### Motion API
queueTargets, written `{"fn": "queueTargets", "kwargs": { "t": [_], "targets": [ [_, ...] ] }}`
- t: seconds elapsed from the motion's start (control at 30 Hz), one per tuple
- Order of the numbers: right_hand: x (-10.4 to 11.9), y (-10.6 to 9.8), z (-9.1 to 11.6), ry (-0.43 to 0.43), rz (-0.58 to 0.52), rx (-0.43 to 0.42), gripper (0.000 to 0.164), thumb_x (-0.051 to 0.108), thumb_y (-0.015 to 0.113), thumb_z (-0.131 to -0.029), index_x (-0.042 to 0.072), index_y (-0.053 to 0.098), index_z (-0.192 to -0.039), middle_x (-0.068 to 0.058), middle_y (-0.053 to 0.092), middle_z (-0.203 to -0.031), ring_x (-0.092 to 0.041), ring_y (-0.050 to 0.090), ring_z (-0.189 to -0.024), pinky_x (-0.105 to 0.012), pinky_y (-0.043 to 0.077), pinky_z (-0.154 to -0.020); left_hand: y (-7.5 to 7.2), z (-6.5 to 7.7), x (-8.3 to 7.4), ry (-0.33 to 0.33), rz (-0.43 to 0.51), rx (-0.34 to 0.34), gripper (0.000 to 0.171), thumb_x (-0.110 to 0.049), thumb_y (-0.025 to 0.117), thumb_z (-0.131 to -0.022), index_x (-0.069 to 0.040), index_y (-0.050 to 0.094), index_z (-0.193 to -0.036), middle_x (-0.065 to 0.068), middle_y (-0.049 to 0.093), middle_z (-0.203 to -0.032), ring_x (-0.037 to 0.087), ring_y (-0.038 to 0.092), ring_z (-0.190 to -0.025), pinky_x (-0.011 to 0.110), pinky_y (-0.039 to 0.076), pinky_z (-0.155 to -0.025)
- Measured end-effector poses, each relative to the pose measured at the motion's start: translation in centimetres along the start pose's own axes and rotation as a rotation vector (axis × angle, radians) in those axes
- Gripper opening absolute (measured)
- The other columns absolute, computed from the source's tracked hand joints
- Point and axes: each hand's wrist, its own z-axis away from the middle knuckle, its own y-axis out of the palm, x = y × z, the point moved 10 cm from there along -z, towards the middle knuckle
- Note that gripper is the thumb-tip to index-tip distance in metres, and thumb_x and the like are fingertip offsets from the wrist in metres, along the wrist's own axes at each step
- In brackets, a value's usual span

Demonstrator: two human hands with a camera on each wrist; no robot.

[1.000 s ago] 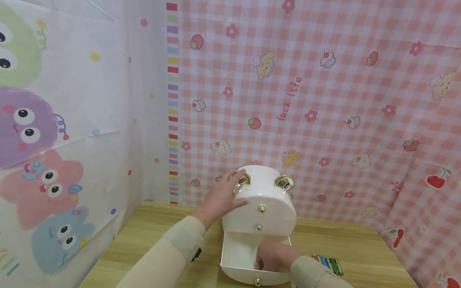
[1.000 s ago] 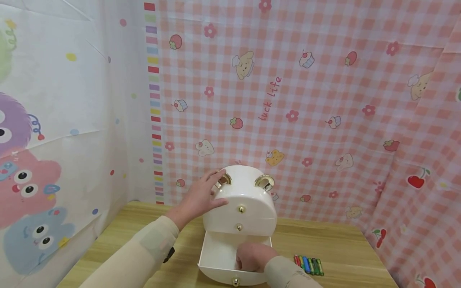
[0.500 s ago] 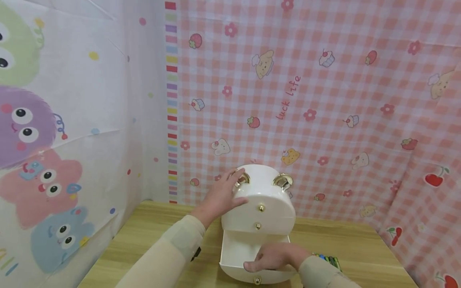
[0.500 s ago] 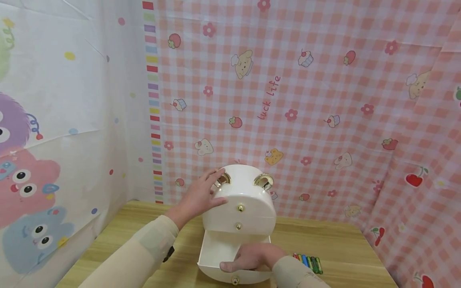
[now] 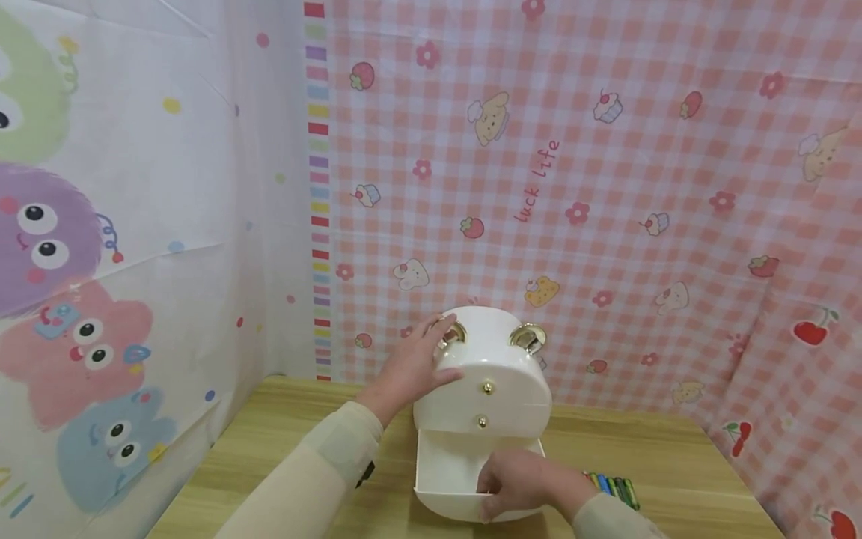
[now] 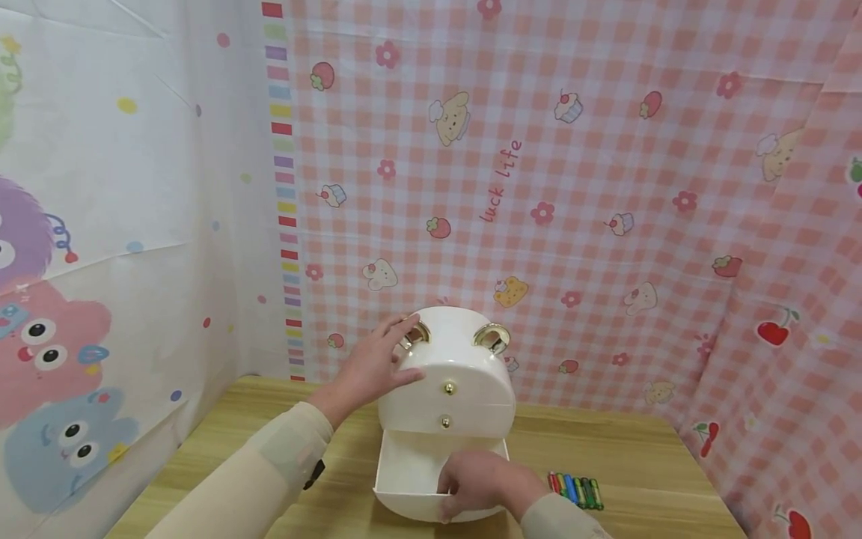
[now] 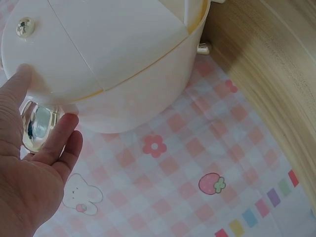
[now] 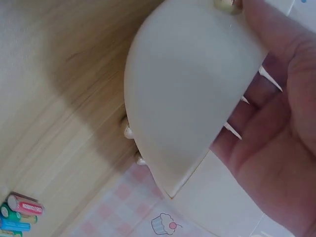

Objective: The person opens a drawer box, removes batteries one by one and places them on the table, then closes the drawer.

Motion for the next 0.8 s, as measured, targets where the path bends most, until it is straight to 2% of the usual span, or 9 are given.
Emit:
{"fn": "queueTargets", "kwargs": {
  "t": [0.17, 0.3, 0.47, 0.57, 0.63, 0.7, 0.8],
  "targets": [
    [0.6, -1.3, 0.7, -0.06, 0.128, -0.188, 0.019, 0.03, 0.096, -0.073, 0.021, 0.08, -0.078, 0.021, 0.064, -0.068, 0.008, 0.048, -0.062, -0.015, 0.043, -0.058, 0.1, 0.0, 0.0, -0.001, -0.003, 0.002, 0.093, -0.041, 0.087, -0.091, -0.022, 0.037, -0.167, 0.013, 0.038, -0.17, 0.044, 0.061, -0.135, 0.06, 0.053, -0.112],
    [1.6, -1.7, 1.3, -0.107, 0.275, -0.339, 0.022, 0.037, 0.095, -0.072, 0.025, 0.077, -0.075, 0.021, 0.063, -0.07, 0.007, 0.048, -0.064, -0.015, 0.041, -0.059, 0.0, 0.0, -0.1, 0.003, -0.01, -0.006, 0.093, -0.041, 0.087, -0.091, -0.021, 0.037, -0.167, 0.013, 0.039, -0.17, 0.044, 0.062, -0.133, 0.06, 0.053, -0.112],
    [3.9, -1.8, 2.6, -0.171, 0.578, -0.625, 0.041, 0.047, 0.095, -0.068, 0.022, 0.063, -0.074, 0.015, 0.058, -0.071, -0.003, 0.052, -0.063, -0.02, 0.038, -0.057, 0.0, 0.2, -0.1, 0.001, -0.006, -0.005, 0.093, -0.04, 0.087, -0.091, -0.021, 0.038, -0.167, 0.014, 0.039, -0.17, 0.043, 0.063, -0.132, 0.059, 0.054, -0.111],
    [5.3, -1.2, 3.7, -0.169, 0.773, -0.818, 0.055, 0.052, 0.096, -0.063, 0.019, 0.053, -0.071, 0.011, 0.053, -0.063, -0.008, 0.052, -0.055, -0.022, 0.035, -0.05, 0.0, 0.2, -0.2, 0.002, -0.003, -0.003, 0.093, -0.04, 0.087, -0.09, -0.02, 0.038, -0.167, 0.014, 0.039, -0.17, 0.042, 0.063, -0.133, 0.059, 0.054, -0.111],
    [6.0, -0.5, 4.4, -0.15, 0.871, -0.91, 0.058, 0.054, 0.094, -0.065, 0.019, 0.049, -0.065, 0.01, 0.05, -0.055, -0.008, 0.048, -0.046, -0.023, 0.029, -0.043, -0.1, 0.2, -0.2, -0.001, -0.001, -0.003, 0.093, -0.041, 0.087, -0.09, -0.02, 0.038, -0.167, 0.014, 0.039, -0.17, 0.042, 0.062, -0.133, 0.059, 0.053, -0.112],
    [6.3, 0.3, 4.8, -0.118, 0.935, -0.949, 0.06, 0.054, 0.092, -0.069, 0.019, 0.045, -0.058, 0.009, 0.046, -0.048, -0.007, 0.042, -0.04, -0.023, 0.025, -0.038, -0.1, 0.1, -0.2, -0.003, -0.005, -0.002, 0.093, -0.041, 0.087, -0.091, -0.02, 0.038, -0.167, 0.013, 0.038, -0.17, 0.042, 0.062, -0.134, 0.059, 0.053, -0.113],
    [6.4, 1.2, 4.9, -0.075, 0.947, -0.917, 0.061, 0.051, 0.088, -0.077, 0.02, 0.042, -0.052, 0.01, 0.044, -0.043, -0.004, 0.035, -0.037, -0.021, 0.021, -0.036, -0.1, 0.1, -0.1, -0.01, -0.006, -0.001, 0.093, -0.042, 0.086, -0.091, -0.021, 0.038, -0.167, 0.013, 0.038, -0.171, 0.042, 0.061, -0.136, 0.059, 0.052, -0.114]
  ]
}}
